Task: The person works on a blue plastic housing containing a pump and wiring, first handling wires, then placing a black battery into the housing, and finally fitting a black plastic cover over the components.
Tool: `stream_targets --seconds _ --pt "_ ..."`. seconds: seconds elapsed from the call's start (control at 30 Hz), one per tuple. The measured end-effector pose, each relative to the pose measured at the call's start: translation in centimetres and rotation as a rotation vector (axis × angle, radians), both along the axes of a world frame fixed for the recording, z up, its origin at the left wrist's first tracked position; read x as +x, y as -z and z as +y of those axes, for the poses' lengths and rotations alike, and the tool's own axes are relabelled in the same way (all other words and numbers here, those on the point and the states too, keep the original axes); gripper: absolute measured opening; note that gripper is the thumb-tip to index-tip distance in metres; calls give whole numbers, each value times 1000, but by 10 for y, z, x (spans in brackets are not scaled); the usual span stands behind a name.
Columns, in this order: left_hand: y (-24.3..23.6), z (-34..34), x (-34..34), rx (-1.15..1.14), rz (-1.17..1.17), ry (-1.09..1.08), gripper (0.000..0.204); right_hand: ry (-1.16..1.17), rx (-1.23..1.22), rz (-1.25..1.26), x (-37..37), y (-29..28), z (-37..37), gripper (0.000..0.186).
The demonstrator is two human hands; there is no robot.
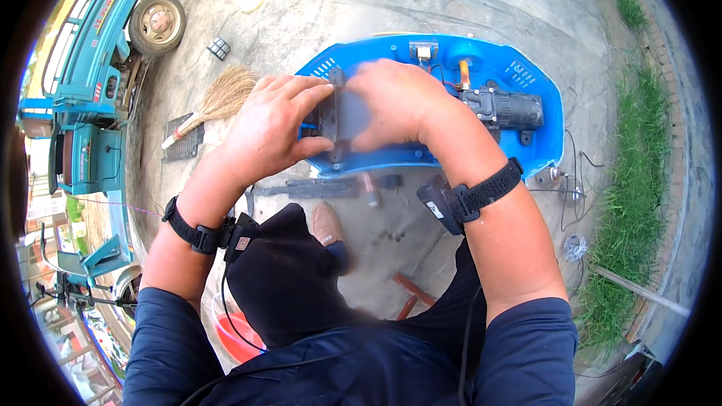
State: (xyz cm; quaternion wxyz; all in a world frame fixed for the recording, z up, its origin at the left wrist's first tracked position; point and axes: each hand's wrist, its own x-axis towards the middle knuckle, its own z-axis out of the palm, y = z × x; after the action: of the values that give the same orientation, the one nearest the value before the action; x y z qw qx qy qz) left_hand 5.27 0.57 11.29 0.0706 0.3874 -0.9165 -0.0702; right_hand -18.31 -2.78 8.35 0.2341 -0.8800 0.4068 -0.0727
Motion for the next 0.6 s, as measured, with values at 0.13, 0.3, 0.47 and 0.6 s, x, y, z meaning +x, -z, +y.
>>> stream_targets --seconds 0.13,0.3,0.47,0.6 --pt "-2 1 -2 -4 24 -3 70 9 -19 -1 -1 0 1 65" --pt "-8 -3 -5 93 -2 -36 67 6 16 -13 0 -5 2 68" --pt "-2 1 -2 42 43 -34 68 10 20 -22 0 -6 3 69" --pt "-3 5 -2 15 50 -71 69 30 -16 -82 0 0 -2 63"
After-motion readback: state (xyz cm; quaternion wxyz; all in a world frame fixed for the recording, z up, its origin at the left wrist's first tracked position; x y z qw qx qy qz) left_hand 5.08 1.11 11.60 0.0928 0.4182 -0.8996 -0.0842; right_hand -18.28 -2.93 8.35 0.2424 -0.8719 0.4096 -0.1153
